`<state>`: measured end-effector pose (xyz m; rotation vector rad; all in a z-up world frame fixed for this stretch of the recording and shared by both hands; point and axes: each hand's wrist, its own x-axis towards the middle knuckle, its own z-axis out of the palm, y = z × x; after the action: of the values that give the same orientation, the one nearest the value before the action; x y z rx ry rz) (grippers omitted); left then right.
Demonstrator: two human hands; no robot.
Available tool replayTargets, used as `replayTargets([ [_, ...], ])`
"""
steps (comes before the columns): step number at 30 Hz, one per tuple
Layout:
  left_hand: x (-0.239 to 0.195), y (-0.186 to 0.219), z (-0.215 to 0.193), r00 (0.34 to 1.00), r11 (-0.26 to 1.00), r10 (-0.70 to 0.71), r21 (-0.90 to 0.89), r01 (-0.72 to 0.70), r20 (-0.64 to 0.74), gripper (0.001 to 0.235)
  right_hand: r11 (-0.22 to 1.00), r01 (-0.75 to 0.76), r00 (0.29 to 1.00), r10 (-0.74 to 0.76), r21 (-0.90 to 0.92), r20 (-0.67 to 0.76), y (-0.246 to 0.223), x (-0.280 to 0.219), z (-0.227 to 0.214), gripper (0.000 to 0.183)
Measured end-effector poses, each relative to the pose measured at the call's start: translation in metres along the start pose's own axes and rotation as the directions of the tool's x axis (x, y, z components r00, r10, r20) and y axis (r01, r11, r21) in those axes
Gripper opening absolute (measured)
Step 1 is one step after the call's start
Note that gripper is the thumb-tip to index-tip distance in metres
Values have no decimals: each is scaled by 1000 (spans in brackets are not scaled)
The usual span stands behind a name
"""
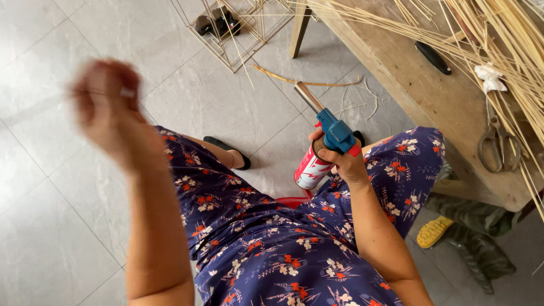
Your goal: The person sits on a low stool and uses a handheld blowtorch to heat thin bamboo sticks one by one. They pick up a stick, apply the flame along its length, and then place it back on the pile or a nearby frame.
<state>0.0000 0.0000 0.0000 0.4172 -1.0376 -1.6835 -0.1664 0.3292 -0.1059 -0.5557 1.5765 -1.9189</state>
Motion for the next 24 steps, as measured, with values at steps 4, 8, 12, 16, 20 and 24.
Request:
replayTargets([
  [4,-27,-78,-9,958,970,-233,-109,217,-169,8,994,49,998,-46,-93,31,0,-5,0,45],
  [8,-51,-113,-15,919,928,-353,-190,320,-177,11,991,92,991,-82,-93,103,-1,-6,10,40],
  [12,-64,-121,-10,879,902,-428,-161,401,-209,13,994,65,988,-51,-91,149,-2,-4,24,41],
  [16,-73,-118,-12,874,897,-439,-152,415,-209,15,990,-58,984,79,-130,162,-7,-5,34,44],
  [20,-81,-111,-22,877,905,-424,-135,403,-226,15,994,-10,986,27,-106,163,-5,-1,35,39],
  [24,-84,-104,-33,883,909,-416,-144,392,-218,16,997,24,989,-12,-78,145,1,3,32,37],
])
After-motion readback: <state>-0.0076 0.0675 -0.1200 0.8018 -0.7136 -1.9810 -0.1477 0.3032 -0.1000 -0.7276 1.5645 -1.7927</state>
